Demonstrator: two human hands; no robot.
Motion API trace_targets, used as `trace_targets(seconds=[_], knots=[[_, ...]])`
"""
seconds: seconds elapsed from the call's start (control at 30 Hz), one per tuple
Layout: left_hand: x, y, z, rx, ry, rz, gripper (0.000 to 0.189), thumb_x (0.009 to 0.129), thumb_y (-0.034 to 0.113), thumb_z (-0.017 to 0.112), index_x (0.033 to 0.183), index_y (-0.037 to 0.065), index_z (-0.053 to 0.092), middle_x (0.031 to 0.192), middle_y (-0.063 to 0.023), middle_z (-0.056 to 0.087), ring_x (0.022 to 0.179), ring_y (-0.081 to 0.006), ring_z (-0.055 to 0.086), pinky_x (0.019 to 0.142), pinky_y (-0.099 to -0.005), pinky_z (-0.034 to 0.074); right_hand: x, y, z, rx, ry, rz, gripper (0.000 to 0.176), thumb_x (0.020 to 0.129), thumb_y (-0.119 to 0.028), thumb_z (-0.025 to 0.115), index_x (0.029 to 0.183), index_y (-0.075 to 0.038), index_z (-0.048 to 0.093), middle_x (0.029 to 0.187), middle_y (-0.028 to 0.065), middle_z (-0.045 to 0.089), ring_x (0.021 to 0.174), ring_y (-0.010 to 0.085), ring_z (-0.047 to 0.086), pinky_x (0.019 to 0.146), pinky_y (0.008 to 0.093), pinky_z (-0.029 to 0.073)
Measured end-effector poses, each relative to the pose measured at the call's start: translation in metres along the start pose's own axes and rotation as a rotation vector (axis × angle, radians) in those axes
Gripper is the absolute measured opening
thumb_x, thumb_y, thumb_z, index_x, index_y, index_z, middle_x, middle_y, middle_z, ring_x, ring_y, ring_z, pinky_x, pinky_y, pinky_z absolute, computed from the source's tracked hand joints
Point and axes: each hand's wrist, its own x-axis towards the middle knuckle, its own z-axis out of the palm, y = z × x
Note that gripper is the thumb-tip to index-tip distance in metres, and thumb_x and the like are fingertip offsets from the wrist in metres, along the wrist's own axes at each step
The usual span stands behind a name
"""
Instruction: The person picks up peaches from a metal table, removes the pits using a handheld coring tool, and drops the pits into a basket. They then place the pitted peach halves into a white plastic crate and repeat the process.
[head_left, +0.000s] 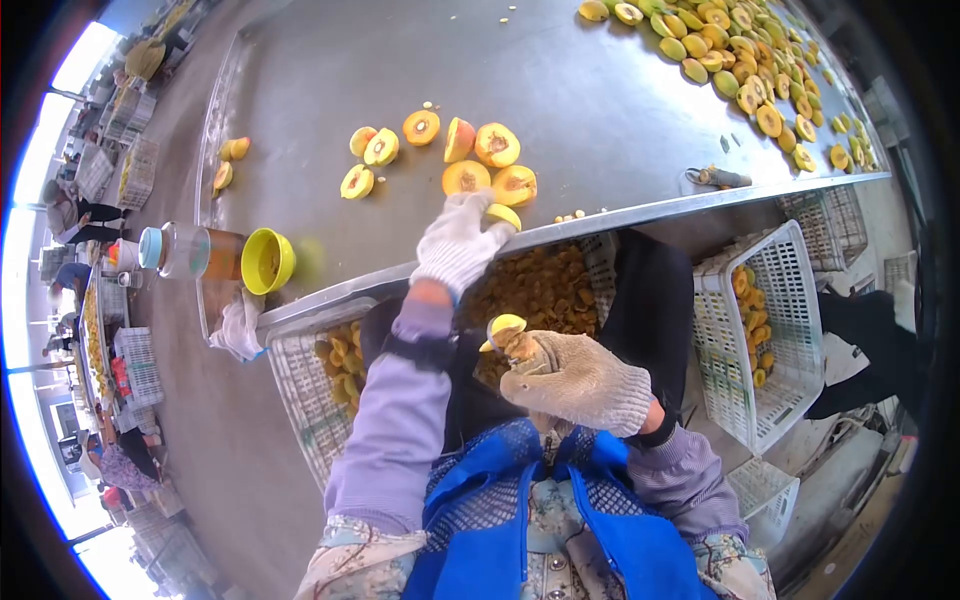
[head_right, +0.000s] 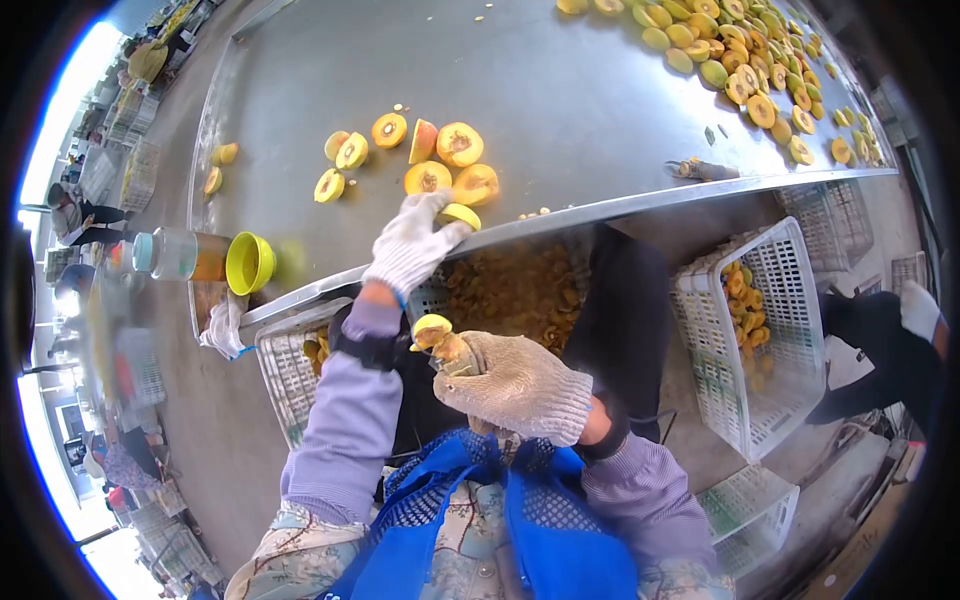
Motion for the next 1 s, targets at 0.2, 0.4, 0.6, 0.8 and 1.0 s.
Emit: trace_targets(seconds=[0.2, 0.4, 0.6, 0.8, 1.0], knots=[[0.023, 0.006, 0.004, -0.294, -0.229, -0.003, 0.056, 0.085, 0.036, 0.071, 0.13, 0.007, 0.057, 0.117, -0.0112, 0.066, 0.107, -0.0273, 0.064, 0.097, -0.0353, 0.047, 0.004, 0.015, -0.014, -0.362, 0.261, -0.13, 0.024, 0.088, -0.029, 0.067, 0.096, -0.007, 0.059, 0.068, 0.0056, 0.063, 0.056, 0.0147, 0.062, 0.052, 0.0292, 0.048], [-0.055, 0.027, -0.048, -0.599, -0.148, 0.399, 0.047, 0.084, 0.012, 0.077, 0.124, -0.001, 0.057, 0.109, -0.01, 0.066, 0.1, -0.0138, 0.062, 0.09, -0.0291, 0.051, 0.025, 0.043, -0.022, -1.003, 0.533, -0.416, 0.023, 0.084, -0.029, 0.065, 0.096, -0.011, 0.06, 0.073, 0.0092, 0.064, 0.066, 0.031, 0.064, 0.057, 0.0384, 0.05], [-0.076, 0.015, -0.038, -1.249, 0.068, -0.007, 0.044, 0.091, 0.021, 0.065, 0.129, 0.004, 0.052, 0.117, -0.016, 0.064, 0.102, -0.023, 0.065, 0.079, -0.0316, 0.056, 0.001, 0.006, -0.003, -0.618, 0.453, -0.333, 0.022, 0.086, -0.027, 0.069, 0.093, -0.008, 0.059, 0.068, 0.0077, 0.06, 0.06, 0.0234, 0.061, 0.056, 0.0347, 0.048], [-0.094, 0.041, -0.029, -1.632, 0.013, 0.047, 0.052, 0.097, 0.042, 0.054, 0.129, 0.001, 0.051, 0.119, -0.0196, 0.062, 0.1, -0.0302, 0.065, 0.083, -0.038, 0.056, -0.002, -0.003, 0.008, -0.151, 0.234, -0.143, 0.028, 0.091, -0.036, 0.063, 0.098, -0.01, 0.058, 0.066, 0.0032, 0.063, 0.055, 0.0138, 0.065, 0.054, 0.0328, 0.049], [-0.111, 0.058, -0.034, -1.584, 0.114, 0.032, 0.055, 0.101, 0.045, 0.045, 0.131, -0.001, 0.049, 0.12, -0.0197, 0.062, 0.102, -0.0322, 0.064, 0.09, -0.0422, 0.053, 0.006, 0.014, 0.013, -0.291, 0.327, -0.335, 0.03, 0.089, -0.038, 0.065, 0.098, -0.01, 0.058, 0.069, 0.0087, 0.065, 0.061, 0.027, 0.066, 0.056, 0.0387, 0.049]])
